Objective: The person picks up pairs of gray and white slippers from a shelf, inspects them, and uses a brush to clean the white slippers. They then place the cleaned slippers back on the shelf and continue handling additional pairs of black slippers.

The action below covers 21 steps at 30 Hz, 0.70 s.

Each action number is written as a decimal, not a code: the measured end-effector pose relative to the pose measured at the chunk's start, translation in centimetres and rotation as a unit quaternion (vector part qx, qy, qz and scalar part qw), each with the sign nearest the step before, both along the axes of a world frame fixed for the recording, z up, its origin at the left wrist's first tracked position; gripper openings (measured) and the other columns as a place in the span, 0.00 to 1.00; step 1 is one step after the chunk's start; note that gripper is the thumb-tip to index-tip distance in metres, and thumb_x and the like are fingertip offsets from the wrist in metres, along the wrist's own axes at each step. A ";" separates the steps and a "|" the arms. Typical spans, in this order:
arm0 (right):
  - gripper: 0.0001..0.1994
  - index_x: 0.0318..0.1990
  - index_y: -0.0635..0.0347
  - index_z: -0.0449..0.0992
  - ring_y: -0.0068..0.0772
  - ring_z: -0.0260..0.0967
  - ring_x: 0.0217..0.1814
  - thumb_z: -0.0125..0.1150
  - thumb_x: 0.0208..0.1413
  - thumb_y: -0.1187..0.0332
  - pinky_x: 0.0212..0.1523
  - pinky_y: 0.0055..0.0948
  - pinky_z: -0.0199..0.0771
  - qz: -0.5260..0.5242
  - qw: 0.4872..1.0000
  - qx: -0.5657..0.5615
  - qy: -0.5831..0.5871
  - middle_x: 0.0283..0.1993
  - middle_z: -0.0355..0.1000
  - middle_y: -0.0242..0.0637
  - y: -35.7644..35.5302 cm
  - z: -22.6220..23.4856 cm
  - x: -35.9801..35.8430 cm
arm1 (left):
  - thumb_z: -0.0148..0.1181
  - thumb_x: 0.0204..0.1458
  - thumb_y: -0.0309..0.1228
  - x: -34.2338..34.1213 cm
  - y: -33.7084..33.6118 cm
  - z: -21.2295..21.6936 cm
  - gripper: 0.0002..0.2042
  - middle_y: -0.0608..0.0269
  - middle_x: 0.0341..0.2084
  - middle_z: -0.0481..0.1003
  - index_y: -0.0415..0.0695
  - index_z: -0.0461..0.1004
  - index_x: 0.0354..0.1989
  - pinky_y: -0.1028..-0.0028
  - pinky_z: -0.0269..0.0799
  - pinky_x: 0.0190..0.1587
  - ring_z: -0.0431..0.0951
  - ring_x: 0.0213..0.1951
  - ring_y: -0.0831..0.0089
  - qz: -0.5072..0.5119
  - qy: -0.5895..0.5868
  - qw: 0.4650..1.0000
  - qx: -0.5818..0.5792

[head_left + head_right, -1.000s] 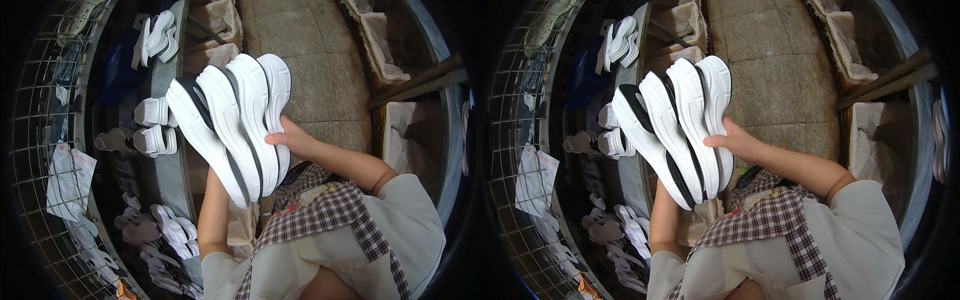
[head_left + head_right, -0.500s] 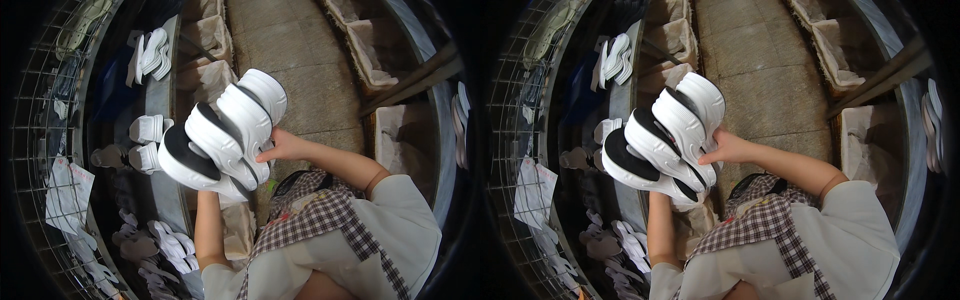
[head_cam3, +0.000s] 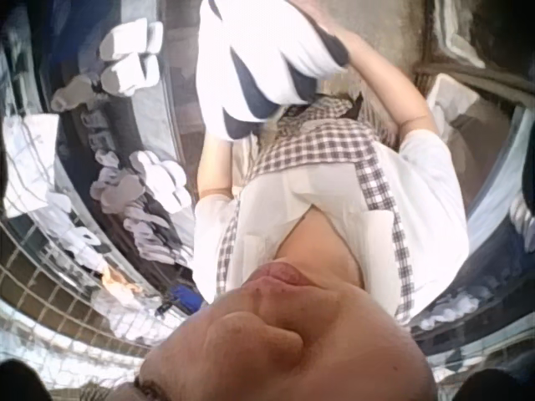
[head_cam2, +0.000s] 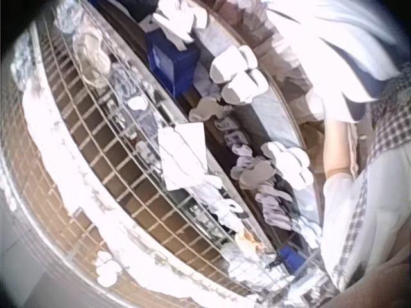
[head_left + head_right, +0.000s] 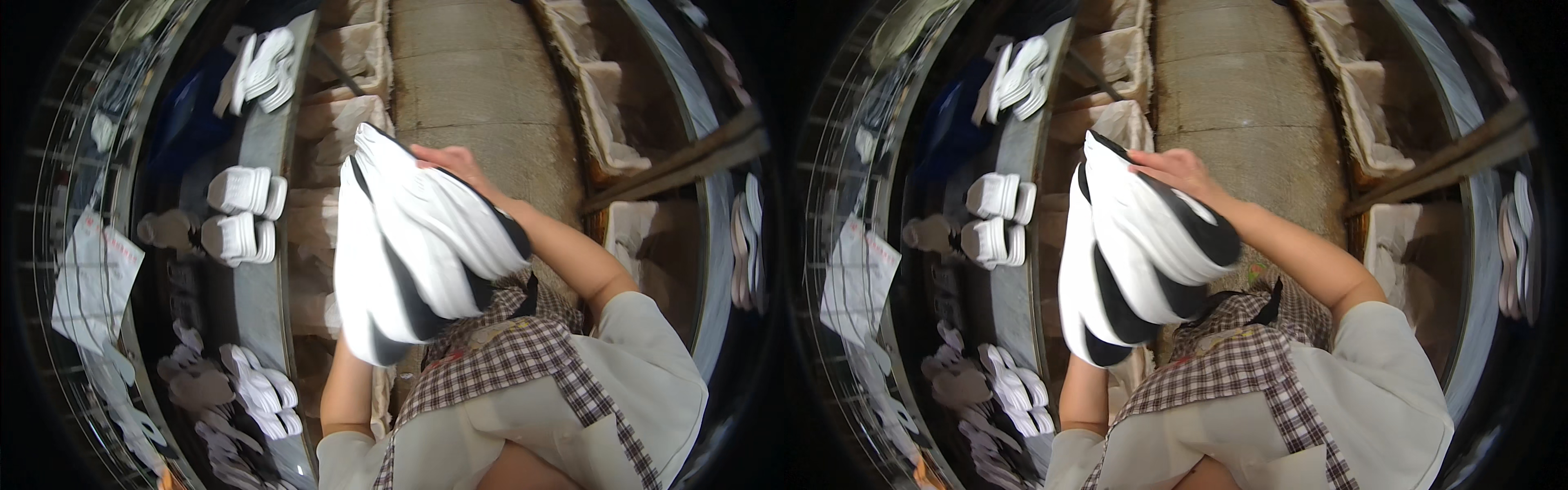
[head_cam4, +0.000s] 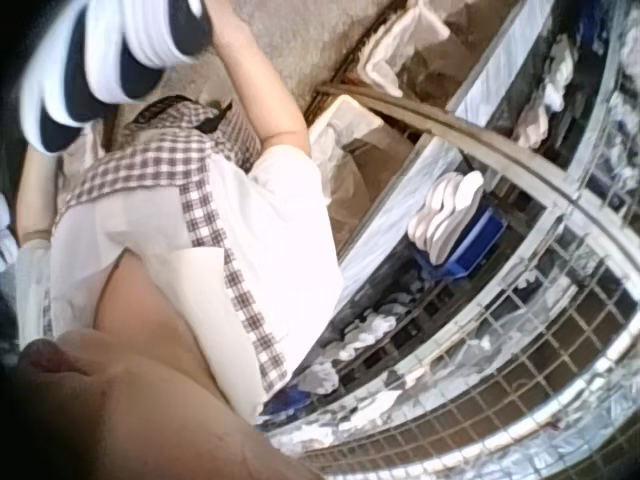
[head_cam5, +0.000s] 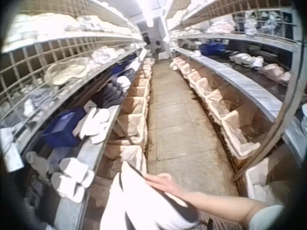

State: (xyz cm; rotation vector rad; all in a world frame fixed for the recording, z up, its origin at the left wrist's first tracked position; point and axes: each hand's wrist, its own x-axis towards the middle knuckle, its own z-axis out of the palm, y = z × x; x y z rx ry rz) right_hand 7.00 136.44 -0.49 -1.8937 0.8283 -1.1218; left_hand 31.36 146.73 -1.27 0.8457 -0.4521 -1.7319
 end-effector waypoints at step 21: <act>0.32 0.56 0.56 0.55 0.26 0.56 0.58 0.64 0.46 0.57 0.59 0.29 0.53 0.191 0.883 0.372 -0.214 0.52 0.61 0.35 4.2 -1.5 -2.2 | 0.57 0.51 0.29 2.6 0.1 0.3 0.29 0.45 0.52 0.66 0.33 0.54 0.60 0.58 0.69 0.51 0.71 0.50 0.54 -0.035 0.037 0.999 -0.005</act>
